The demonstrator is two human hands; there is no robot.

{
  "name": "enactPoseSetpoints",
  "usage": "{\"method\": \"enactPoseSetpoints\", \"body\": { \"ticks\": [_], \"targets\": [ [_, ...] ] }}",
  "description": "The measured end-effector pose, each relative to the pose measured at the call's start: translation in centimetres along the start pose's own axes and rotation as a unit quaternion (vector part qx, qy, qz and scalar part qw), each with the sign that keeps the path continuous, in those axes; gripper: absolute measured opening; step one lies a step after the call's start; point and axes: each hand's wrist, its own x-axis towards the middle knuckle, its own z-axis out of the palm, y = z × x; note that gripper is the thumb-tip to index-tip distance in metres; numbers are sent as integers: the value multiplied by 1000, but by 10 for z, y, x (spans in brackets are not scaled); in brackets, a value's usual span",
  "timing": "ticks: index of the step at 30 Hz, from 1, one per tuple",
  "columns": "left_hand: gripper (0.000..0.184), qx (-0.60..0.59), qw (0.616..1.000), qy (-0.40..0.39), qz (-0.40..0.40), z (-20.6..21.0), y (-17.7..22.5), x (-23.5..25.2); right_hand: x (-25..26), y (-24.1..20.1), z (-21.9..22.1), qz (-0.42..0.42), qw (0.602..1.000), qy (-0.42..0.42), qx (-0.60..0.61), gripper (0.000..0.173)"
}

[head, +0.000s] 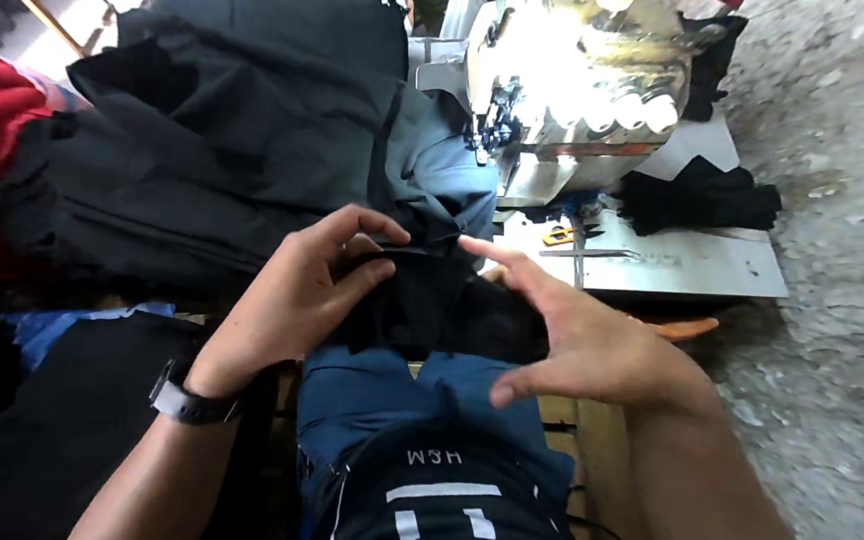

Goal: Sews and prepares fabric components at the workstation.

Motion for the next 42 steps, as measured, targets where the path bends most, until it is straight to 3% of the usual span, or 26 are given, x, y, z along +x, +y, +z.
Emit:
{"method": "enactPoseSetpoints", "body": {
  "ticks": [2,5,6,8,10,12,14,16,18,20,23,27,32,34,36,39,40,42],
  "targets": [
    [31,58,998,12,24,2,-5,19,5,7,11,1,991,-24,129,114],
    [35,136,984,115,-12,22,-30,31,11,15,39,-20,951,70,302,90],
    [31,102,983,151,-32,31,-34,23,11,17,45,-32,939,94,330,81],
    [24,-90,970,207,-85,55,-38,1,10,21,52,-75,932,126,332,71],
    [39,-250,940,175,-155,80,-35,-24,3,26,55,-102,931,130,324,71],
    [35,-282,939,126,-151,90,-23,-34,-4,31,57,-112,933,131,317,70],
    [18,-239,959,121,-92,85,-10,-28,-9,33,53,-122,934,104,321,71],
    [10,-252,962,94,-40,78,-2,-18,-13,32,47,-113,946,113,281,74],
    [10,-302,952,48,-15,74,7,-9,-7,37,44,-108,961,224,122,70],
    [11,-340,940,3,-15,77,16,-3,2,46,40,-125,937,327,-20,58],
    [12,-341,940,-22,-23,74,22,0,7,41,27,-191,898,386,-95,15],
    [17,-277,958,13,-74,44,4,-9,-2,32,6,-250,857,410,-187,8],
    [19,-292,954,25,-68,42,-2,-10,2,23,9,-260,867,361,-226,17],
    [22,-318,945,31,-66,46,-4,-7,6,23,11,-262,908,286,-159,19],
    [22,-332,940,35,-74,49,-7,-4,6,22,17,-237,954,183,-12,11],
    [13,-323,942,30,-82,47,-2,-2,3,18,25,-152,960,91,215,7],
    [7,-319,944,21,-81,43,0,-3,2,17,22,-143,956,68,247,12],
    [19,-289,954,1,-79,32,6,-6,-2,11,12,-138,972,78,172,26]
  ]
}}
